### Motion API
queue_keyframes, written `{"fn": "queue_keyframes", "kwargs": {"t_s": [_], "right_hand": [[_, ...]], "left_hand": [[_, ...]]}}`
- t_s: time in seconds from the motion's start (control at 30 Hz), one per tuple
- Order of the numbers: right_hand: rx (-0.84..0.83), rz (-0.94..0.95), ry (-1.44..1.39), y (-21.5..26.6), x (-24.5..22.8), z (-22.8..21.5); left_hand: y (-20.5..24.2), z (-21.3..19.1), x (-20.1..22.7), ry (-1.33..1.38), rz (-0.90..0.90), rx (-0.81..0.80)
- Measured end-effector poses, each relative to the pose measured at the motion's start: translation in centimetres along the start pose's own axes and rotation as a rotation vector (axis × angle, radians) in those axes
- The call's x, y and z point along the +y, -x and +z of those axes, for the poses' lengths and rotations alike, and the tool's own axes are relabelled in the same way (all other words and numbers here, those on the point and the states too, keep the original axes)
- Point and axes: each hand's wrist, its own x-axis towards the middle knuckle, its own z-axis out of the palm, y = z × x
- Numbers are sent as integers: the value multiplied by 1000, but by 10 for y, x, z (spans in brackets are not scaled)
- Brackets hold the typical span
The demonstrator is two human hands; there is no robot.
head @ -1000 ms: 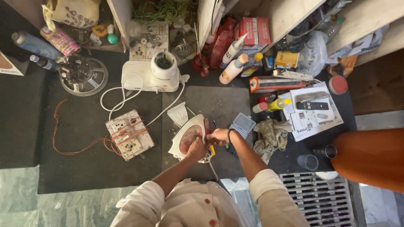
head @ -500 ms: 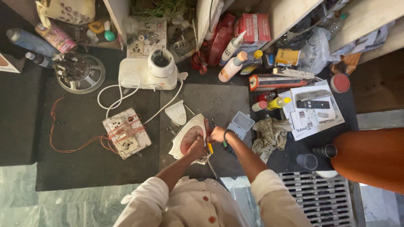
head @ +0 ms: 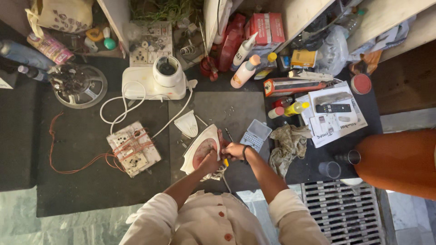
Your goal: The person disassembles a white electric iron on a cluttered workbench, using a screwdriver to remove screws and separate the casing. They manipulate internal components and wires, then reassemble the iron and tighten the screws.
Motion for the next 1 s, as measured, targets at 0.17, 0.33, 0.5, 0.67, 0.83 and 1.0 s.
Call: {"fn": "queue_keyframes", "kwargs": {"t_s": [0.17, 0.33, 0.5, 0.67, 0.83, 1.0], "right_hand": [[163, -37, 834, -13, -18, -5], [534, -312, 1019, -9, -9, 20], [355, -343, 471, 15, 10, 21], [-60, -36, -330, 15, -4, 16], [-74, 18, -543, 16, -15, 14], [405, -133, 560, -11, -17, 20]], "left_hand": [[-1, -9, -3, 0, -135, -120], [-5, -18, -3, 12, -91, -95], [-4, -18, 0, -3, -5, -1], [0, -24, -2, 145, -20, -53], [0, -33, -4, 150, 108, -60], [-4, -21, 7, -64, -54, 70]]}}
